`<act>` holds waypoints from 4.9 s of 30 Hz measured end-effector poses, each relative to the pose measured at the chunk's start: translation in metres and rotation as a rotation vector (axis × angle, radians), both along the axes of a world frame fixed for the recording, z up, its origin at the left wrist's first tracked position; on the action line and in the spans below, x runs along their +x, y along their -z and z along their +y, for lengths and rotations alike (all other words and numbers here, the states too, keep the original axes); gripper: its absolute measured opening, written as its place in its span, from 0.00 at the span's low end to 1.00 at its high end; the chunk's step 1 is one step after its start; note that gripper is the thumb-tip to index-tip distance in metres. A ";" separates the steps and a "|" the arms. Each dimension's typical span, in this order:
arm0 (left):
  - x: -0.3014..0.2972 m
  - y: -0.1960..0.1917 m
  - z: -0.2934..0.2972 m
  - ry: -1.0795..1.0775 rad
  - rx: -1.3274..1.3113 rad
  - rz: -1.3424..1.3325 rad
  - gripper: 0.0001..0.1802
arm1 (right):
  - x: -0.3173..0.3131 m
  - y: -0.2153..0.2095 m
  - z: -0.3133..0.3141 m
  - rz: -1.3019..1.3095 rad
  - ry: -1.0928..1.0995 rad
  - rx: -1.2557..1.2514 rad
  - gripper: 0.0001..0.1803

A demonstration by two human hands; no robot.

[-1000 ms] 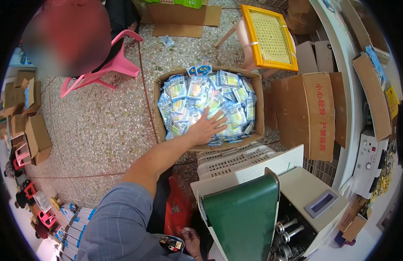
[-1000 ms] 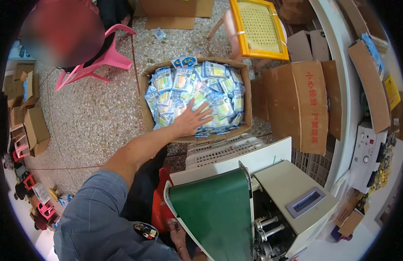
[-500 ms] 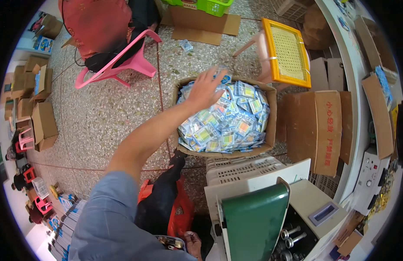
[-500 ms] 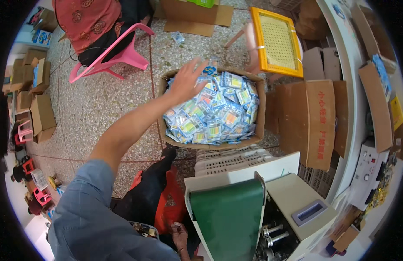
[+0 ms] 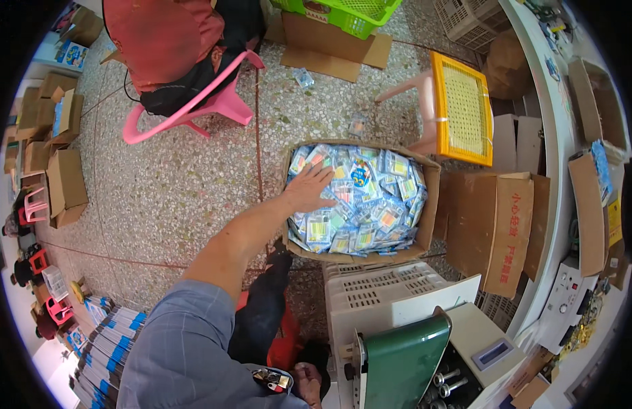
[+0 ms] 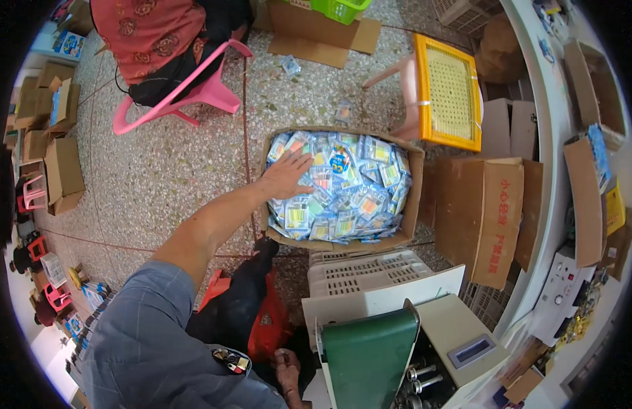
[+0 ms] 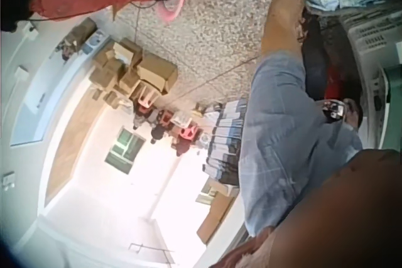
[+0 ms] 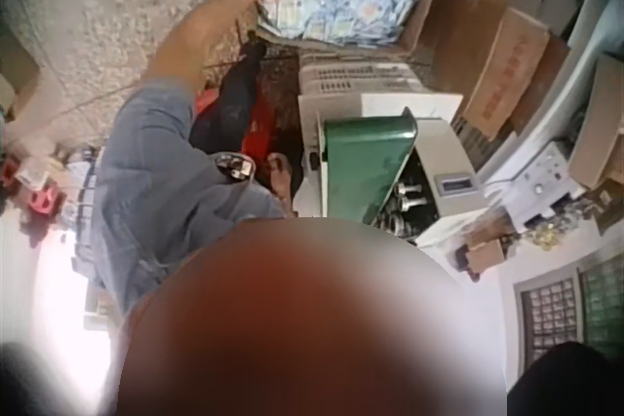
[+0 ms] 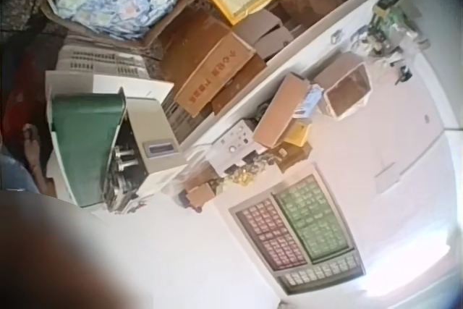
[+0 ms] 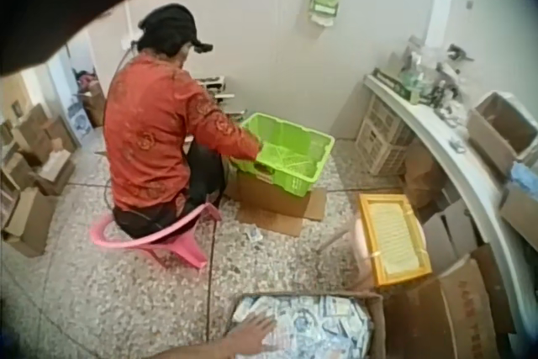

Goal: Sealing small blue packets using a conveyor heat-sealer and organizing them into cardboard boxes.

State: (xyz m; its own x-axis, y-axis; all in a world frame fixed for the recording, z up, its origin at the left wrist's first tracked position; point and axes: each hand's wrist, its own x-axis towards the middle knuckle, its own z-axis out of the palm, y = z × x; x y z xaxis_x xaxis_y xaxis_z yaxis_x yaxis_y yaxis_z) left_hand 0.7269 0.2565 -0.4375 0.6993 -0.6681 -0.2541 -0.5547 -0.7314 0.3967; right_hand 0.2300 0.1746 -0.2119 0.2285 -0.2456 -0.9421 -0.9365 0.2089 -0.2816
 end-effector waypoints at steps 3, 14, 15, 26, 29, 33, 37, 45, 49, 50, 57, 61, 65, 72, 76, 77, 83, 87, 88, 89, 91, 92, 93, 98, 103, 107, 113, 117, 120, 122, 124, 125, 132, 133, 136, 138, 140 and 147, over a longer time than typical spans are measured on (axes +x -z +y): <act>0.007 -0.026 0.015 0.095 -0.097 0.140 0.41 | 0.005 -0.002 0.013 0.038 0.102 0.095 0.15; -0.099 -0.099 0.120 -0.279 -0.238 0.284 0.30 | 0.133 -0.045 0.036 -0.111 -0.037 0.141 0.14; -0.112 -0.113 0.130 -0.324 -0.225 0.331 0.29 | 0.134 -0.045 0.037 -0.111 -0.036 0.139 0.14; -0.342 -0.165 0.324 -0.823 0.412 0.916 0.23 | 0.211 -0.068 0.059 -0.257 -0.202 0.213 0.13; -0.351 -0.186 0.328 -0.774 0.296 0.802 0.21 | 0.225 -0.087 0.065 -0.298 -0.190 0.241 0.12; -0.352 -0.221 0.317 -0.891 0.185 0.756 0.21 | 0.237 -0.100 0.071 -0.377 -0.175 0.245 0.13; -0.335 -0.253 0.312 -1.155 0.000 0.920 0.19 | 0.264 -0.112 0.075 -0.494 -0.157 0.266 0.13; -0.249 -0.279 0.316 -1.162 -0.164 0.790 0.20 | 0.368 -0.113 0.086 -0.731 -0.114 0.273 0.11; -0.189 -0.277 0.300 -1.159 -0.231 0.647 0.20 | 0.444 -0.105 0.084 -0.805 0.062 0.261 0.09; -0.172 -0.280 0.291 -1.149 -0.260 0.686 0.20 | 0.465 -0.104 0.083 -0.856 0.114 0.215 0.09; -0.018 -0.327 0.196 -1.109 -0.393 0.934 0.21 | 0.590 -0.031 -0.036 -0.933 0.113 -0.410 0.12; 0.034 -0.298 0.155 -1.130 -0.459 0.945 0.19 | 0.612 0.008 -0.162 -0.835 -0.117 -0.795 0.19; 0.086 -0.270 0.117 -1.113 -0.488 1.006 0.18 | 0.644 0.022 -0.238 -0.655 -0.321 -1.081 0.27; 0.187 -0.105 0.029 -1.151 -0.387 1.113 0.09 | 0.720 0.100 -0.342 -0.697 -0.656 -1.447 0.30; 0.248 0.029 -0.009 -0.756 -0.189 0.796 0.10 | 0.766 0.149 -0.391 -0.614 -0.803 -1.544 0.33; 0.262 0.057 -0.024 -0.583 -0.153 0.621 0.12 | 0.768 0.163 -0.403 -0.591 -0.829 -1.544 0.33; 0.315 0.174 -0.117 -0.573 0.181 0.407 0.24 | 0.768 0.203 -0.407 -0.616 -0.758 -1.450 0.37; 0.319 0.218 -0.185 -0.695 0.453 0.687 0.32 | 0.764 0.204 -0.412 -0.683 -0.837 -1.476 0.30; 0.321 0.228 -0.191 -0.801 0.481 0.709 0.33 | 0.768 0.205 -0.409 -0.743 -0.762 -1.420 0.29; 0.322 0.250 -0.191 -0.812 0.505 0.800 0.31 | 0.772 0.205 -0.405 -0.761 -0.723 -1.375 0.29; 0.304 0.262 -0.222 -0.882 0.476 0.698 0.29 | 0.771 0.197 -0.407 -0.750 -0.742 -1.306 0.29; 0.299 0.267 -0.232 -0.944 0.447 0.577 0.28 | 0.769 0.201 -0.409 -0.754 -0.743 -1.299 0.29; 0.296 0.271 -0.231 -0.943 0.457 0.573 0.28 | 0.766 0.203 -0.411 -0.758 -0.726 -1.333 0.29; 0.298 0.308 -0.194 -0.723 0.273 0.275 0.19 | 0.775 0.210 -0.401 -0.807 -0.649 -1.348 0.30; 0.307 0.262 -0.174 -0.764 -0.193 0.562 0.10 | 0.777 0.202 -0.404 -0.761 -0.687 -1.403 0.30; 0.274 0.138 -0.186 -0.607 -0.547 0.725 0.13 | 0.763 0.198 -0.413 -0.696 -0.767 -1.513 0.30; 0.279 -0.006 -0.146 -0.332 -0.453 1.225 0.18 | 0.766 0.196 -0.412 -0.665 -0.775 -1.523 0.30; 0.310 0.121 -0.077 -0.972 -0.357 0.944 0.23 | 0.764 0.194 -0.420 -0.704 -0.768 -1.483 0.29; 0.356 0.234 0.035 -0.747 0.176 0.624 0.30 | 0.783 0.207 -0.401 -0.800 -0.710 -1.391 0.28; 0.383 0.281 0.066 -0.742 0.360 0.540 0.28 | 0.766 0.204 -0.406 -0.746 -0.694 -1.382 0.28; 0.409 0.318 0.073 -1.036 0.307 0.423 0.30 | 0.764 0.208 -0.406 -0.727 -0.564 -1.297 0.28; 0.420 0.328 0.083 -1.109 0.215 0.228 0.32 | 0.759 0.216 -0.407 -0.728 -0.550 -1.281 0.28; 0.502 0.355 0.060 -1.421 0.453 0.303 0.30 | 0.709 0.214 -0.470 -0.754 -1.458 -1.429 0.32; 0.485 0.355 0.047 -1.429 0.458 0.343 0.30 | 0.708 0.208 -0.476 -0.739 -1.498 -1.416 0.32; 0.439 0.331 0.021 -1.090 0.481 0.471 0.22 | 0.715 0.185 -0.487 -0.774 -1.496 -1.405 0.31; 0.433 0.315 0.049 -1.023 0.241 0.275 0.14 | 0.729 0.200 -0.459 -0.772 -1.027 -1.312 0.30; 0.425 0.294 0.068 -1.123 0.063 0.485 0.11 | 0.747 0.214 -0.422 -0.745 -0.576 -1.168 0.29; 0.404 0.151 -0.044 -1.119 -0.701 1.511 0.16 | 0.774 0.188 -0.413 -0.720 -0.675 -1.322 0.29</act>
State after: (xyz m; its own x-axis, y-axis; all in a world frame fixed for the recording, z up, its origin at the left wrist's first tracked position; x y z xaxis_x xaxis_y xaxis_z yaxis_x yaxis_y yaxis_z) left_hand 1.1312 0.2129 -0.5886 0.3106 -0.3968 -0.8637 0.9422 0.0085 0.3349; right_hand 1.0039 -0.2381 -0.4001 0.8910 -0.4226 0.1660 -0.3592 -0.8796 -0.3118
